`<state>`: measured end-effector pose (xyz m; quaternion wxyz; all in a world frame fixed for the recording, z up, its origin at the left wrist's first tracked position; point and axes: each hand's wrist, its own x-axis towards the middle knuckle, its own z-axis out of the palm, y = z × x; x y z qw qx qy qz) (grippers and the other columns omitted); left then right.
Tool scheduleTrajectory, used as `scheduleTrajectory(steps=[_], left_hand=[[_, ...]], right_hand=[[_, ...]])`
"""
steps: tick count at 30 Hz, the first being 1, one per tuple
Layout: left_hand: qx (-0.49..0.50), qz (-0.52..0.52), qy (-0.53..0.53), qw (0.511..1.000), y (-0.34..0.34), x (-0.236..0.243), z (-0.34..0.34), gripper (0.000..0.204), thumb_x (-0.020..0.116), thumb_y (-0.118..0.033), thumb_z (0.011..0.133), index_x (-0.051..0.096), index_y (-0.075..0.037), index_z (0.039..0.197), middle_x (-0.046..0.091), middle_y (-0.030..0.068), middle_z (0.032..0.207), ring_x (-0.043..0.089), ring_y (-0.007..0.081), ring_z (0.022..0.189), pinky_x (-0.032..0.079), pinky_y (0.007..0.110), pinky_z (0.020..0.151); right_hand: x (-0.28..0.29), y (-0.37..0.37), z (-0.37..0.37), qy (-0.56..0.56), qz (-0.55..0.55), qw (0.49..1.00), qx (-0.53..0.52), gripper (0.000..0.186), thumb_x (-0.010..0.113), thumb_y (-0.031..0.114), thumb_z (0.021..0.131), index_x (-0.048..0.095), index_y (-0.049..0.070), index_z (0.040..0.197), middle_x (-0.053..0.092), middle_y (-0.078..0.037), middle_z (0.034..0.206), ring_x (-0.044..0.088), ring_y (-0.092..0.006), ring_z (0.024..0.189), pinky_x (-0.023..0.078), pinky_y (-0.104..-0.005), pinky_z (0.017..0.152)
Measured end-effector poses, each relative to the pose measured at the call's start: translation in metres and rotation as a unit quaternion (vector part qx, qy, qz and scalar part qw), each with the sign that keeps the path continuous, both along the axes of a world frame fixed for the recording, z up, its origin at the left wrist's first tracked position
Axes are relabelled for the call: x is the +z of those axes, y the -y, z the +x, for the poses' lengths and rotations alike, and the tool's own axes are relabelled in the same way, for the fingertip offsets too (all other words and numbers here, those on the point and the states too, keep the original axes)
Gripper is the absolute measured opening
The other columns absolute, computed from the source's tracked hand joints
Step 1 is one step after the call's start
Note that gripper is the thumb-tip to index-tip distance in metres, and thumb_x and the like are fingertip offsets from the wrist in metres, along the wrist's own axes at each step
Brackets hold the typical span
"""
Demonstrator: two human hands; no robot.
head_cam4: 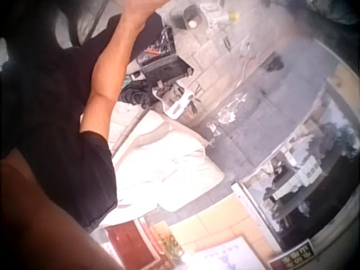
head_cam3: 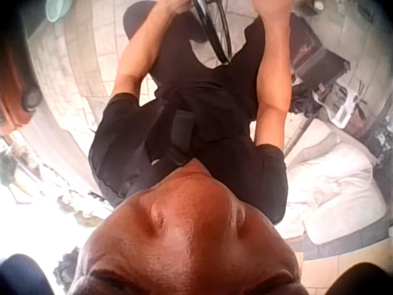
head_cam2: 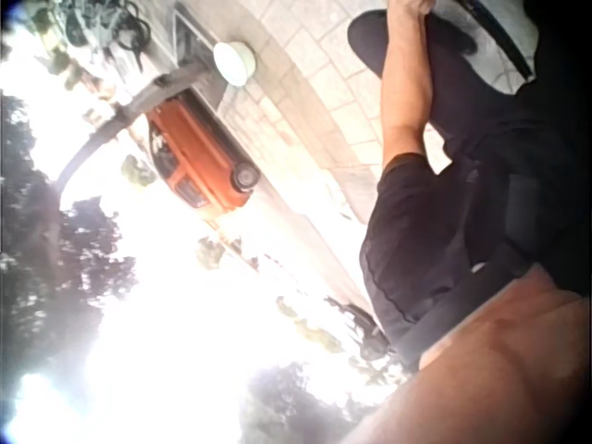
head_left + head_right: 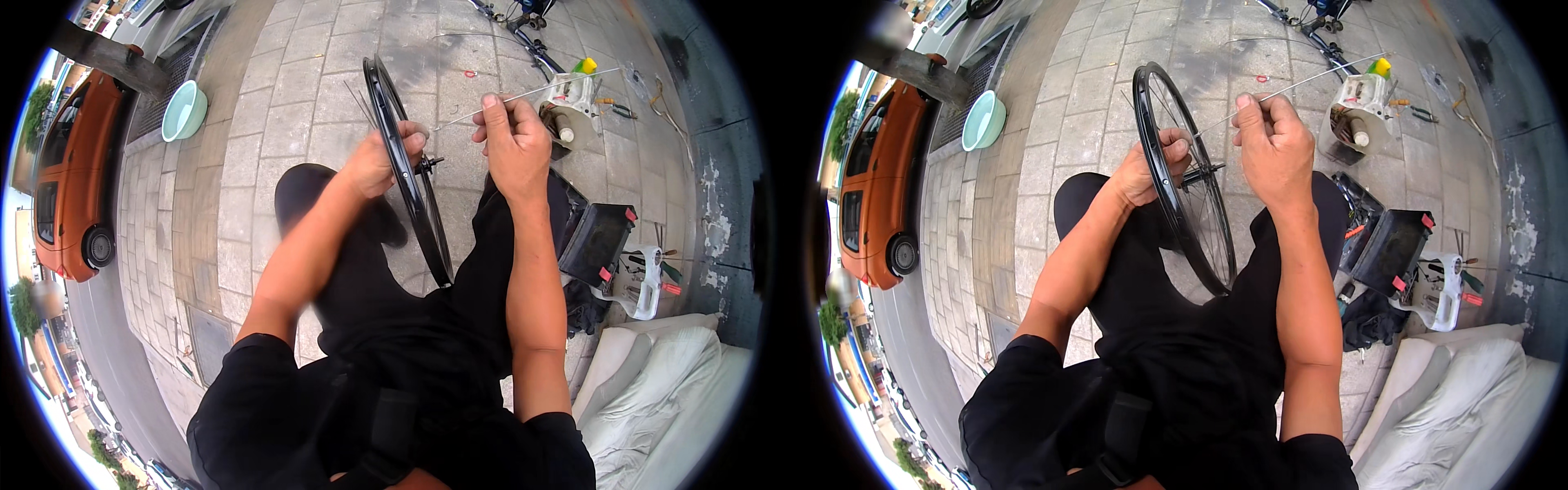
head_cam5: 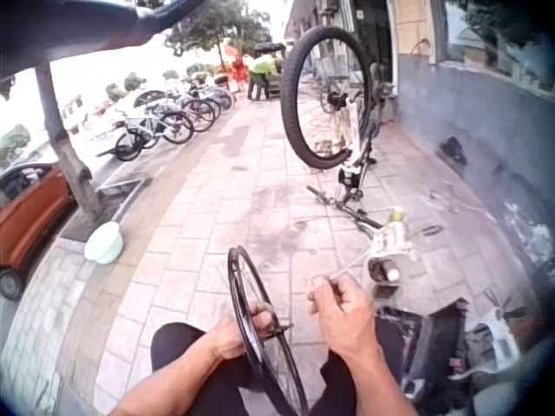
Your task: The person installs and adjusts spokes on a bicycle wheel rim. They repeatedly insert spokes into the hub and rim, then tighten them using a spoke wrench. The work is performed on a tiled sidewalk with tools and a toolbox nearby.
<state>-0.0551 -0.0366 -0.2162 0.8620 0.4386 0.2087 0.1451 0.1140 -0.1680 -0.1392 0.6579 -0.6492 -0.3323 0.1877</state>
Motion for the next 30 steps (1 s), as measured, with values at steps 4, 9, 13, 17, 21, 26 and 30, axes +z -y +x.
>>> scheduleTrajectory(steps=[4, 9, 13, 17, 21, 26, 30], left_hand=[[-0.017, -0.009, 0.023, 1.0, 0.0, -0.002, 0.002, 0.024, 0.07, -0.023, 0.1, 0.063, -0.01, 0.12, 0.042, -0.008, 0.069, 0.038, 0.0036, 0.056, 0.03, 0.022, 0.047], [-0.003, -0.028, 0.052, 0.998, -0.003, -0.012, 0.007, 0.027, 0.073, -0.018, 0.097, 0.06, -0.003, 0.114, 0.054, -0.0028, 0.072, 0.048, 0.0061, 0.054, 0.035, 0.021, 0.041], [0.023, -0.047, 0.045, 0.998, 0.0, -0.015, 0.012, 0.022, 0.072, -0.014, 0.097, 0.061, -0.005, 0.114, 0.055, -0.0031, 0.071, 0.048, 0.0059, 0.05, 0.036, 0.021, 0.039], [0.015, -0.019, 0.051, 0.998, 0.001, -0.009, 0.012, 0.016, 0.071, -0.012, 0.097, 0.064, -0.006, 0.11, 0.054, -0.0039, 0.07, 0.049, 0.0053, 0.051, 0.036, 0.021, 0.039], [0.008, -0.029, 0.061, 0.998, -0.001, -0.013, 0.011, 0.013, 0.072, -0.013, 0.097, 0.065, -0.007, 0.107, 0.053, -0.0046, 0.069, 0.05, 0.0052, 0.05, 0.036, 0.021, 0.04], [0.017, -0.032, 0.058, 0.998, -0.001, -0.013, 0.011, 0.012, 0.073, -0.014, 0.096, 0.065, -0.007, 0.103, 0.055, -0.0043, 0.07, 0.05, 0.0056, 0.05, 0.036, 0.021, 0.04], [0.017, -0.037, 0.054, 0.998, -0.001, -0.013, 0.012, 0.012, 0.073, -0.012, 0.095, 0.065, -0.006, 0.101, 0.058, -0.0033, 0.072, 0.052, 0.0062, 0.05, 0.039, 0.021, 0.04]], right_hand=[[0.033, -0.007, -0.01, 0.065, 0.063, 0.99, 0.109, 0.028, 0.064, 0.025, 0.104, 0.065, -0.003, 0.1, 0.07, -0.007, 0.076, 0.069, -0.0112, 0.069, 0.053, -0.0269, 0.062], [0.053, -0.025, -0.013, 0.156, 0.005, 0.965, 0.209, 0.02, 0.063, 0.02, 0.102, 0.065, 0.0, 0.098, 0.069, -0.015, 0.072, 0.072, -0.0253, 0.068, 0.054, -0.0355, 0.062], [0.052, -0.037, -0.008, 0.244, -0.039, 0.938, 0.245, 0.021, 0.063, 0.02, 0.103, 0.064, -0.001, 0.099, 0.067, -0.011, 0.074, 0.067, -0.018, 0.067, 0.052, -0.0319, 0.064], [0.057, -0.042, -0.008, 0.291, -0.04, 0.922, 0.253, 0.019, 0.064, 0.019, 0.101, 0.064, 0.0, 0.099, 0.065, -0.013, 0.072, 0.067, -0.0238, 0.065, 0.052, -0.0348, 0.063], [0.054, -0.047, -0.011, 0.323, -0.028, 0.906, 0.273, 0.024, 0.062, 0.024, 0.1, 0.063, 0.001, 0.097, 0.068, -0.021, 0.078, 0.067, -0.0433, 0.076, 0.053, -0.0464, 0.069], [0.056, -0.049, -0.012, 0.337, -0.048, 0.899, 0.277, 0.023, 0.062, 0.024, 0.1, 0.061, 0.001, 0.096, 0.067, -0.023, 0.08, 0.066, -0.0462, 0.079, 0.051, -0.0499, 0.069], [0.055, -0.049, -0.008, 0.362, -0.038, 0.888, 0.282, 0.023, 0.062, 0.024, 0.1, 0.06, 0.001, 0.095, 0.067, -0.024, 0.078, 0.066, -0.0463, 0.078, 0.05, -0.0514, 0.067]])
